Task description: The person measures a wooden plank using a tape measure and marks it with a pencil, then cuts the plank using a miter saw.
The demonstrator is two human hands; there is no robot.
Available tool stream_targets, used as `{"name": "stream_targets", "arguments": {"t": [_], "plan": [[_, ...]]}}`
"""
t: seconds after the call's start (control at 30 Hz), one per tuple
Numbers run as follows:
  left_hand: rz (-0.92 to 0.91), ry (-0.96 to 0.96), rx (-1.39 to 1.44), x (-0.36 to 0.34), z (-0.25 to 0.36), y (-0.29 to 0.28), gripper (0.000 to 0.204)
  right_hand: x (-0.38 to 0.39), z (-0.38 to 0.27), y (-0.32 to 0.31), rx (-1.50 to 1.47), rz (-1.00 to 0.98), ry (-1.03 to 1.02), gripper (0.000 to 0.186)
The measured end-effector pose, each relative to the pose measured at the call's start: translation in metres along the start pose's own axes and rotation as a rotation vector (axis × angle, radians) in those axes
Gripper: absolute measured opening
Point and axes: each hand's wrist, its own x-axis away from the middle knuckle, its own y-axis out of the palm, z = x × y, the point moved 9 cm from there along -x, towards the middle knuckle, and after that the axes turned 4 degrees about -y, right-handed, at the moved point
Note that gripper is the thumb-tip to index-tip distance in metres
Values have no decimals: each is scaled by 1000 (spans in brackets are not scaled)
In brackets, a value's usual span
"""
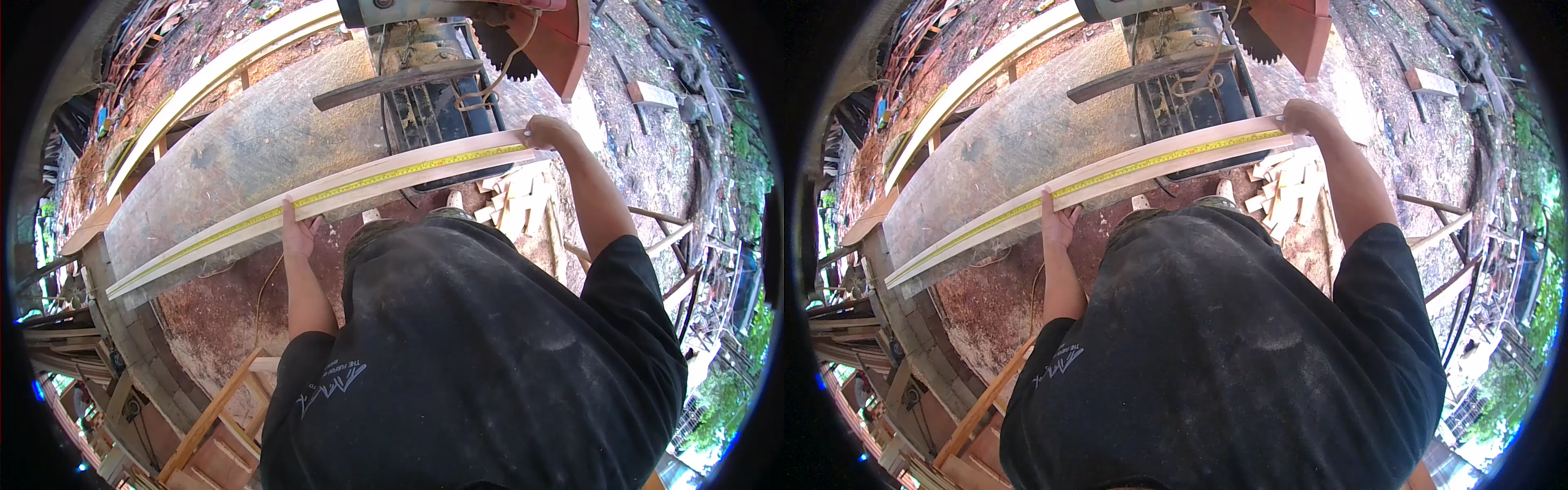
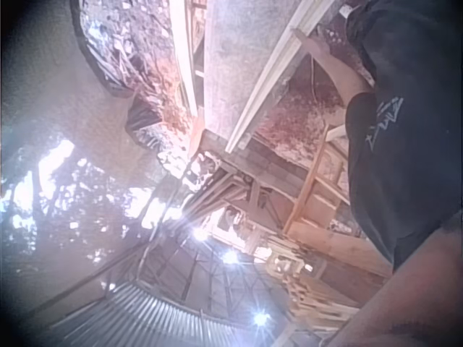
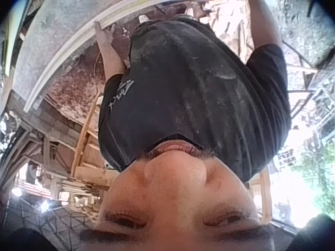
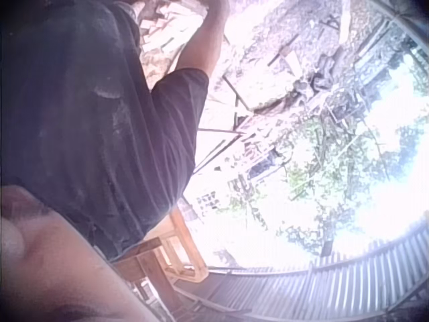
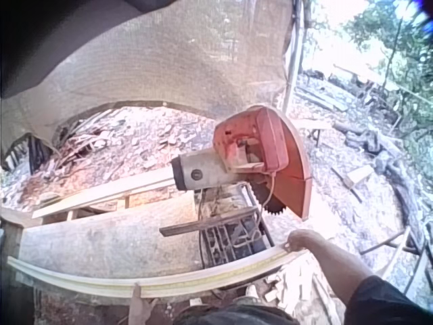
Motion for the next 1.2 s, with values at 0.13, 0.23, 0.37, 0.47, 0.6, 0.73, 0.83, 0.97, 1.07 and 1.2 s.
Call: {"name": "stream_targets", "arguments": {"t": [0.13, 0.23, 0.37, 0.47, 0.6, 0.73, 0.83, 0.97, 1.07, 1.2], "plan": [[-11, 8, 4, 1, 1, 1, 59, -13, 13, 10, 33, -33, 34, 33], [-1, 11, 3, 1, 2, 2, 58, -15, 12, 10, 41, -32, 18, 33], [3, 21, 9, 4, 3, 2, 57, -1, -2, -1, 32, -24, 8, 31], [-3, 25, 9, 4, 3, 3, 57, 4, -4, -4, 13, -17, 16, 31], [5, 27, 13, 3, 3, 2, 57, 4, -2, -4, 12, 9, 10, 31], [10, 24, 20, 2, 3, 2, 58, -1, 4, 0, 23, -6, 45, 34], [-10, 23, 17, 1, 2, 2, 58, 4, -1, -3, 19, -29, 53, 35], [-9, 26, 12, 0, 2, 2, 59, 6, -3, -5, -2, 5, 1, 45], [-10, 32, 9, 0, 3, 3, 59, 0, 0, -1, 18, 2, 17, 35], [-16, 28, 2, -1, 2, -1, 60, 0, 1, -1, -3, -18, 59, 32]]}}
